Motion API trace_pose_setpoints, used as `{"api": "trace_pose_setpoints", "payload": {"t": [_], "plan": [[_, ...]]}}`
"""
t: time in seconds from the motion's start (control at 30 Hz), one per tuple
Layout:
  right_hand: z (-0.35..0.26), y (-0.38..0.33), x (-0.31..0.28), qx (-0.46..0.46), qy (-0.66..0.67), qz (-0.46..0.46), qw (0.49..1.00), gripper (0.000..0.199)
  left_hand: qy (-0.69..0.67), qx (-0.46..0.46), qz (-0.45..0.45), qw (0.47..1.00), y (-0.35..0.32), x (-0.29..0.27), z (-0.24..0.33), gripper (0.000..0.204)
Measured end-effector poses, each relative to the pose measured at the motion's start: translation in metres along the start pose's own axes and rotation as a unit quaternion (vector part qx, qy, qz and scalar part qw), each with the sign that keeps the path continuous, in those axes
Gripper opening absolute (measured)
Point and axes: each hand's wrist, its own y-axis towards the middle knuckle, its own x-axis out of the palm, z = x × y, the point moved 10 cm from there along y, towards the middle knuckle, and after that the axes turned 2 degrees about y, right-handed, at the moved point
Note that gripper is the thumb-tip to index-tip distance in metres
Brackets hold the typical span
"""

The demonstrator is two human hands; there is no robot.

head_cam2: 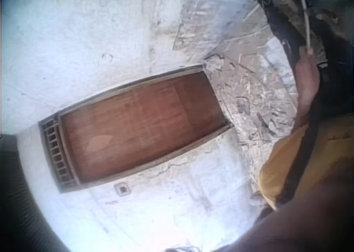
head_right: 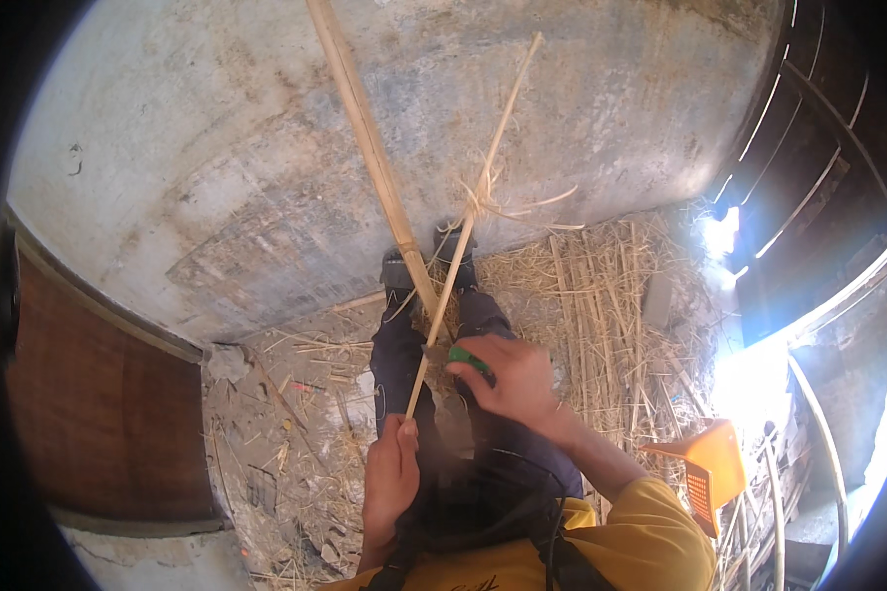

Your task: The person uses a small green knife to shave thin strips from a length of bamboo by hand while sitting on a floor covered in wood shavings.

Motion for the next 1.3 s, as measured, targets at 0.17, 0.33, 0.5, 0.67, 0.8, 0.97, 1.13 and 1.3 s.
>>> {"api": "trace_pose_setpoints", "payload": {"t": [0.17, 0.33, 0.5, 0.67, 0.8, 0.97, 1.13, 1.3], "plan": [[0.035, 0.015, -0.02, 0.058, -0.021, 0.037, 0.997, 0.029, 0.026, -0.006, -0.012, 1.0, -0.016, 0.01, -0.016, 0.034], [0.057, 0.02, -0.027, 0.074, -0.023, 0.026, 0.997, 0.03, 0.004, -0.024, -0.038, 0.999, -0.025, 0.016, -0.026, 0.038], [0.03, 0.004, -0.002, 0.03, 0.037, -0.023, 0.999, 0.028, -0.072, 0.003, -0.038, 0.997, -0.02, 0.011, -0.023, 0.036], [-0.003, -0.021, 0.023, -0.025, 0.038, -0.056, 0.997, 0.024, -0.097, 0.021, -0.037, 0.994, -0.009, 0.01, -0.021, 0.035], [-0.005, -0.018, 0.019, -0.031, 0.009, -0.04, 0.999, 0.024, -0.092, 0.024, -0.03, 0.995, -0.008, 0.008, -0.014, 0.035], [-0.008, -0.014, 0.014, -0.035, -0.016, -0.032, 0.999, 0.024, -0.083, 0.024, -0.021, 0.996, -0.009, 0.005, -0.01, 0.035], [0.023, -0.004, -0.003, 0.017, -0.035, 0.045, 0.998, 0.027, -0.061, 0.005, -0.032, 0.998, -0.017, 0.007, -0.017, 0.032], [0.054, 0.021, -0.019, 0.074, -0.038, -0.01, 0.997, 0.029, -0.04, -0.016, -0.047, 0.998, -0.035, 0.011, -0.031, 0.031]]}}
